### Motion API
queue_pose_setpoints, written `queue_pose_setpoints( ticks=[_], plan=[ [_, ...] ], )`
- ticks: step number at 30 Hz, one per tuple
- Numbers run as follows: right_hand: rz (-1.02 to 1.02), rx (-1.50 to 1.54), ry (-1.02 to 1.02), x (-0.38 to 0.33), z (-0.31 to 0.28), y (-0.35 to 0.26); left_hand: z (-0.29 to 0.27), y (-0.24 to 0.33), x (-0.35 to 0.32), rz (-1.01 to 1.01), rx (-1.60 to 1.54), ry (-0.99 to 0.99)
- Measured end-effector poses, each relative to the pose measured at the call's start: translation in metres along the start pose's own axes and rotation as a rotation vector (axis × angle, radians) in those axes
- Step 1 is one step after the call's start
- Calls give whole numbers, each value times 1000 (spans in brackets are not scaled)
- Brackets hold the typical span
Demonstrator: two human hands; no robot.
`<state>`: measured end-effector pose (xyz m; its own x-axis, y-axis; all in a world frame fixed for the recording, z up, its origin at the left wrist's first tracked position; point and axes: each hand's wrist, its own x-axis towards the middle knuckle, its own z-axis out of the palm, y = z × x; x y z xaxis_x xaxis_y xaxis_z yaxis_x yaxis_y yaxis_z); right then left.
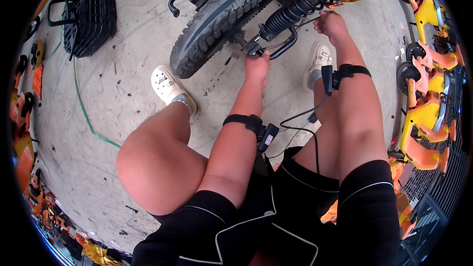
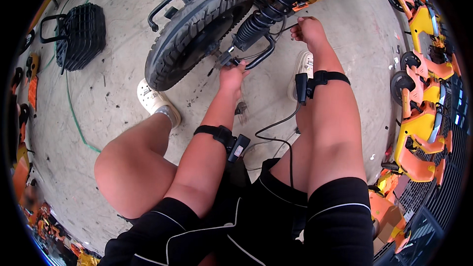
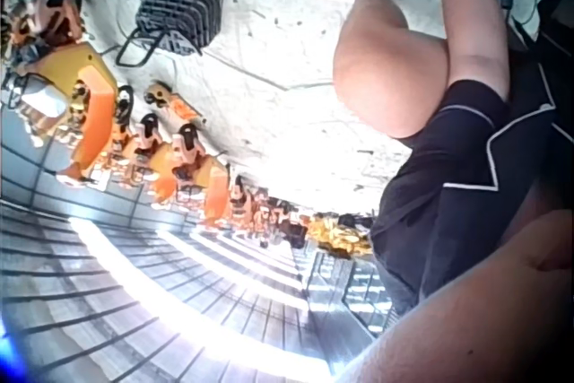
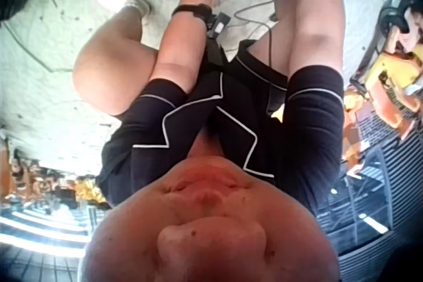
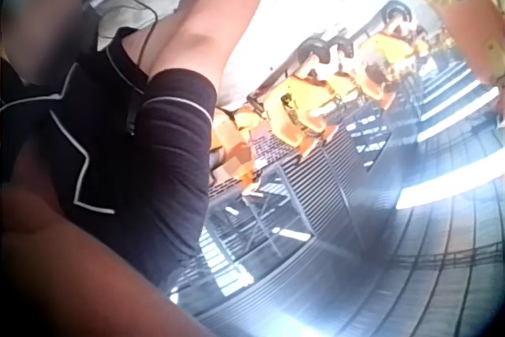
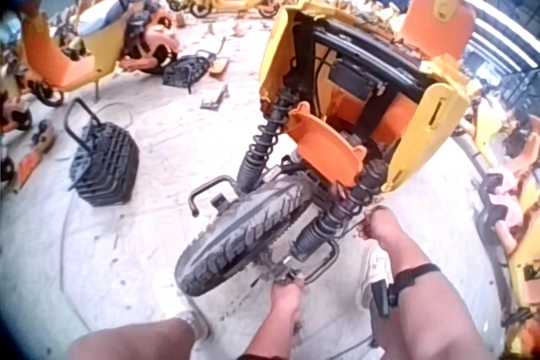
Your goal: The person is assembling a yellow electric scooter in a workshop. They use a wrench to tighten bolts on the rear wheel and suspension, then attach a yellow plastic body panel to the frame.
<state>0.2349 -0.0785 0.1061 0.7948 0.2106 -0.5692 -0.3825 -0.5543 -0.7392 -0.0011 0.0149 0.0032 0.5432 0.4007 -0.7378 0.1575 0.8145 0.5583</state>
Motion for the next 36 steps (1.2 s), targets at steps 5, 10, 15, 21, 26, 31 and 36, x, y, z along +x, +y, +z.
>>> queue_pose_setpoints(
  ticks=[5, 10, 15, 21, 26, 31, 36],
  plan=[
    [116, 37, -39, 32, -6, 18, -6, -2, 3, -2, 28, -44],
    [119, 6, -19, 36, -6, 19, 3, 0, 0, -15, 17, 24],
    [78, 8, -115, 17, -20, 10, 2, 2, -2, 3, 11, 24],
    [-51, -19, 45, -28, -15, 7, 3, -1, 1, -3, 5, 29],
    [-372, -180, 42, -69, 9, 8, 5, -1, -5, 18, -5, 56],
    [-557, -290, 94, -101, 34, 22, 6, 1, -8, 23, -24, 45],
    [-687, -464, 186, -110, 45, 35, 4, 0, -9, 42, -15, 7]
  ],
)
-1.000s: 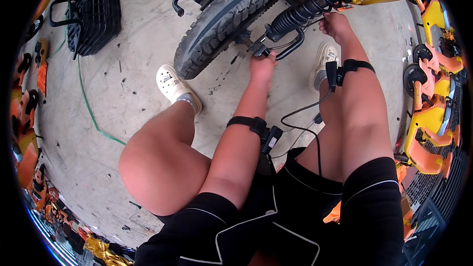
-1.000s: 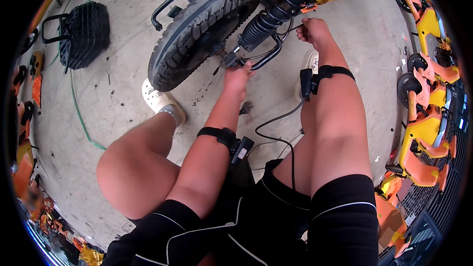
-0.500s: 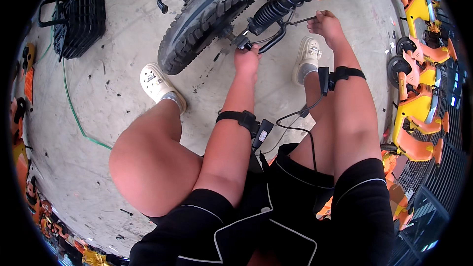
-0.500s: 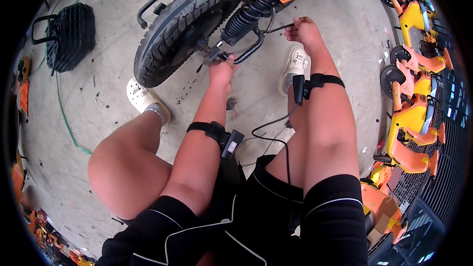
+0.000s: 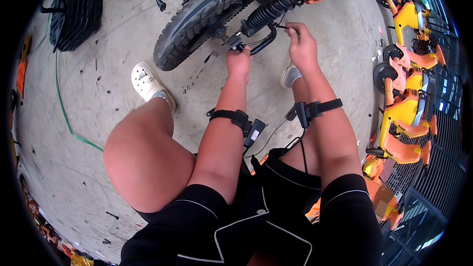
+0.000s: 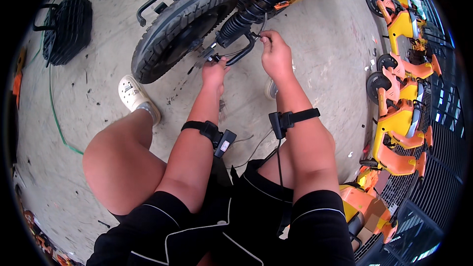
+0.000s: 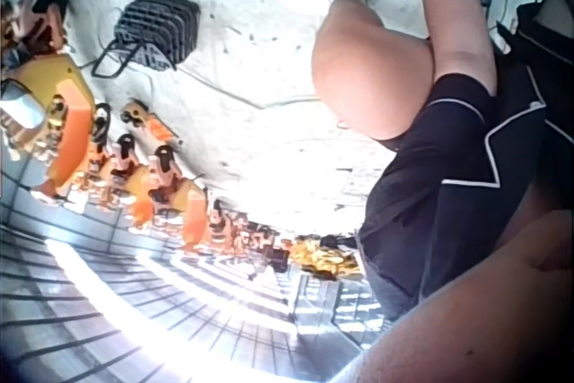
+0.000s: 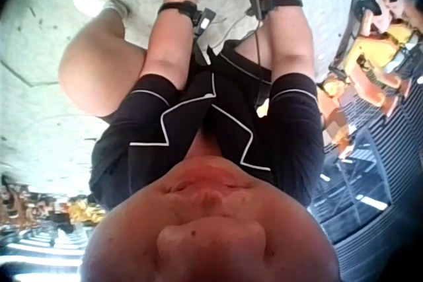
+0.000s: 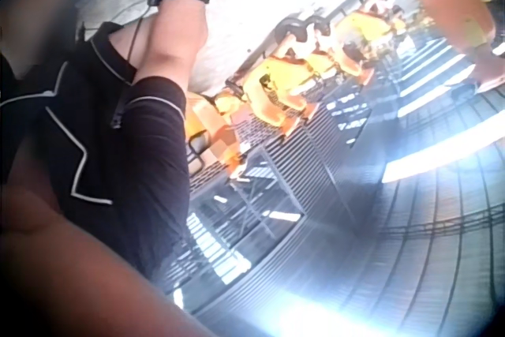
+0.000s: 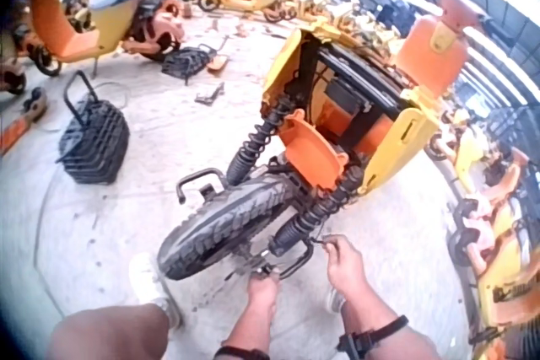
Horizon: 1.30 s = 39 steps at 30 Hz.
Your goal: The person is assembling a yellow electric scooter in a workshop. They use a wrench to tighten bolts on the rear wheel and suspension, then attach a yellow plastic body panel to the frame.
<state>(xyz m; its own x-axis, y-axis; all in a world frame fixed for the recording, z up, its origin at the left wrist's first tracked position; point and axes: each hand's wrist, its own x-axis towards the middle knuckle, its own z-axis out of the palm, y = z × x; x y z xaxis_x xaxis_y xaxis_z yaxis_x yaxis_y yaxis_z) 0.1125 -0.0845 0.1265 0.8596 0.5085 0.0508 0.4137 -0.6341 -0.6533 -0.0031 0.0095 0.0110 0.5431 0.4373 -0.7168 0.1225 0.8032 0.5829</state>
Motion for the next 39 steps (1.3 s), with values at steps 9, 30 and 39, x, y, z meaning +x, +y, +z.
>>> queue_pose_setpoints(
  ticks=[9, 30, 39],
  plan=[
    [-336, -201, 39, -15, 14, -6, -1, -6, 1, 30, -47, 9],
    [-343, -353, 138, -12, 26, -9, 0, -8, 10, 29, 29, 31],
    [214, 258, 143, 44, -2, 5, 5, 3, 1, 7, 33, 72]
  ],
)
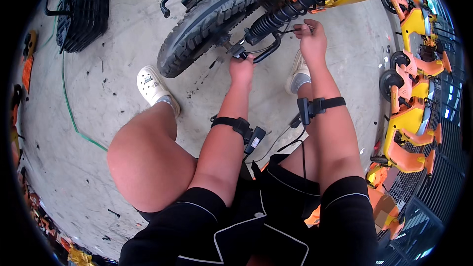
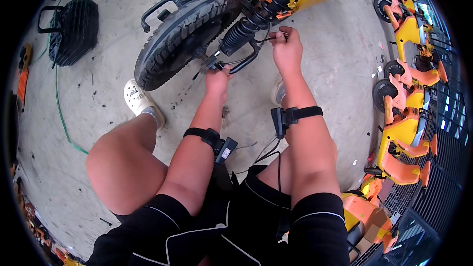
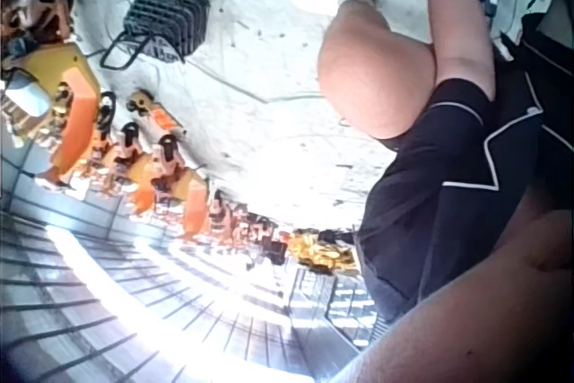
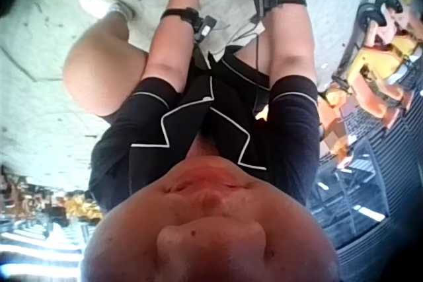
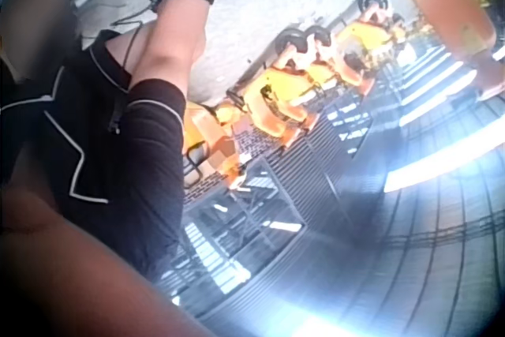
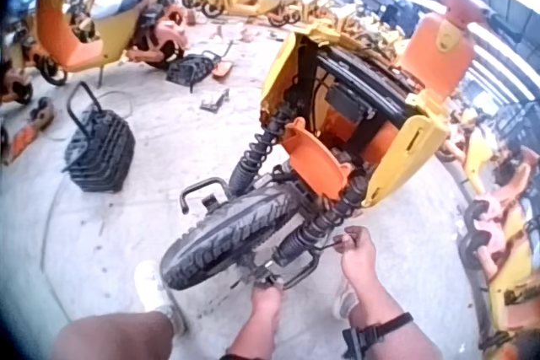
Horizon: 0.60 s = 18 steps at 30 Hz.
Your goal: The person is assembling a yellow electric scooter in a workshop. They use a wrench to tighten bolts on the rear wheel and suspension, then attach a yellow plastic body panel to the frame.
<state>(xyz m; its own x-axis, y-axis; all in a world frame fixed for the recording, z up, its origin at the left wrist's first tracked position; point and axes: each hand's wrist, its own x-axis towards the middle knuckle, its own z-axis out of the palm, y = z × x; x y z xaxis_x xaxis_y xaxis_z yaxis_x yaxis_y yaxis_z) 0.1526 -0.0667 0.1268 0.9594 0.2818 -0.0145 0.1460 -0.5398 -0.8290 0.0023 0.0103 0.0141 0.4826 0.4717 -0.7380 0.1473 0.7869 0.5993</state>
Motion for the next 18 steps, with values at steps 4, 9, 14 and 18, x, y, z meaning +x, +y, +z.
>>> queue_pose_setpoints(
  ticks=[4, 9, 14, 18],
  plan=[
    [209, 164, -95, 27, -8, 6, 0, 0, 1, -9, 9, 24],
    [434, 239, -276, 63, -22, 17, -2, -4, 4, 4, 47, 39],
    [515, 319, -252, 77, -10, 46, -2, -2, 4, 10, 41, 19],
    [539, 338, -234, 82, -9, 54, 3, 0, -2, 36, 50, 12]
  ],
)
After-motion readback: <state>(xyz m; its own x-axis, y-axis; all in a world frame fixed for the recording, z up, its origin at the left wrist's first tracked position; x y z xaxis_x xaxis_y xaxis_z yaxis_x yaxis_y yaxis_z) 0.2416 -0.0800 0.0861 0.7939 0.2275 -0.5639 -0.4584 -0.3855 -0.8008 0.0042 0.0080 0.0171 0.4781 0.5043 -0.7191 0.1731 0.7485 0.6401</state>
